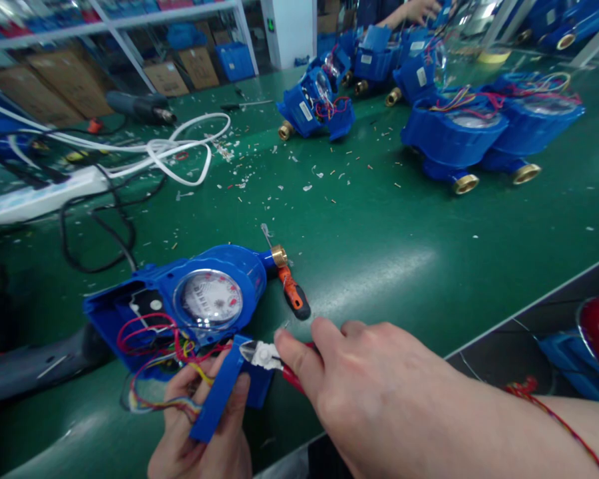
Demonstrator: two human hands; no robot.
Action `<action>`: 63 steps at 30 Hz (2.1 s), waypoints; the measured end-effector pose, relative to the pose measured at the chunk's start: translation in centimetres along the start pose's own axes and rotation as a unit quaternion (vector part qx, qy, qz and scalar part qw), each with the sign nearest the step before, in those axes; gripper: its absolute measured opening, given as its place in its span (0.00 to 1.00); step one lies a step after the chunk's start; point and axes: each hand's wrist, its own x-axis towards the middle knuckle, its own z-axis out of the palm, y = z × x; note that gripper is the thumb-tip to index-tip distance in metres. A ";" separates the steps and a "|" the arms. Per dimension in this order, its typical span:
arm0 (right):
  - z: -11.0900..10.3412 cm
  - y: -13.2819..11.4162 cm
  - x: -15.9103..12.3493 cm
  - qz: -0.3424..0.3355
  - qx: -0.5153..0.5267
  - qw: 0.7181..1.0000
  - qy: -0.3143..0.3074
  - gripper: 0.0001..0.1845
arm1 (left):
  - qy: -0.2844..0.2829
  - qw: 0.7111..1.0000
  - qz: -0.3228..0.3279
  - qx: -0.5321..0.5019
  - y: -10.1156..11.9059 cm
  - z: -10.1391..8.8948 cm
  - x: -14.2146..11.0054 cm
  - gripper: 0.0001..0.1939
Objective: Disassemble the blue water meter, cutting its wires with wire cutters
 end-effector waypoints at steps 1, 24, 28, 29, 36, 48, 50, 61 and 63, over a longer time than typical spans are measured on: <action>0.0 0.0 -0.1 0.001 0.004 1.000 0.003 0.35 | -0.003 1.000 0.004 0.000 -0.1 0.0 0.0 0.11; 1.1 0.1 -1.1 0.051 0.117 0.991 0.044 0.31 | -0.007 0.997 0.078 -0.004 -0.2 0.2 0.4 0.15; 0.8 0.0 -0.6 0.046 0.083 0.994 0.046 0.34 | 0.000 0.998 0.064 -0.005 -0.1 0.3 0.2 0.14; 0.7 0.0 -0.4 0.041 0.073 0.995 0.048 0.34 | 0.001 0.998 0.064 -0.008 -0.1 0.3 0.2 0.15; 0.0 0.3 -0.2 0.031 0.041 0.998 0.033 0.33 | -0.003 0.997 0.077 -0.014 0.2 0.5 0.2 0.18; 0.7 0.0 -0.3 0.012 0.043 0.999 0.013 0.31 | -0.017 0.999 0.031 -0.018 -0.2 -0.2 0.0 0.17; 0.9 0.3 -0.4 0.018 0.057 0.998 0.019 0.30 | -0.025 0.999 0.027 -0.018 -0.4 -0.3 0.0 0.17; 0.4 1.3 -0.9 0.010 0.100 0.995 0.023 0.32 | -0.033 0.999 0.027 0.002 -0.5 -0.7 0.0 0.15; 0.5 1.4 -0.7 0.009 0.101 0.995 0.019 0.32 | -0.031 0.999 0.022 0.001 -0.5 -0.7 -0.1 0.15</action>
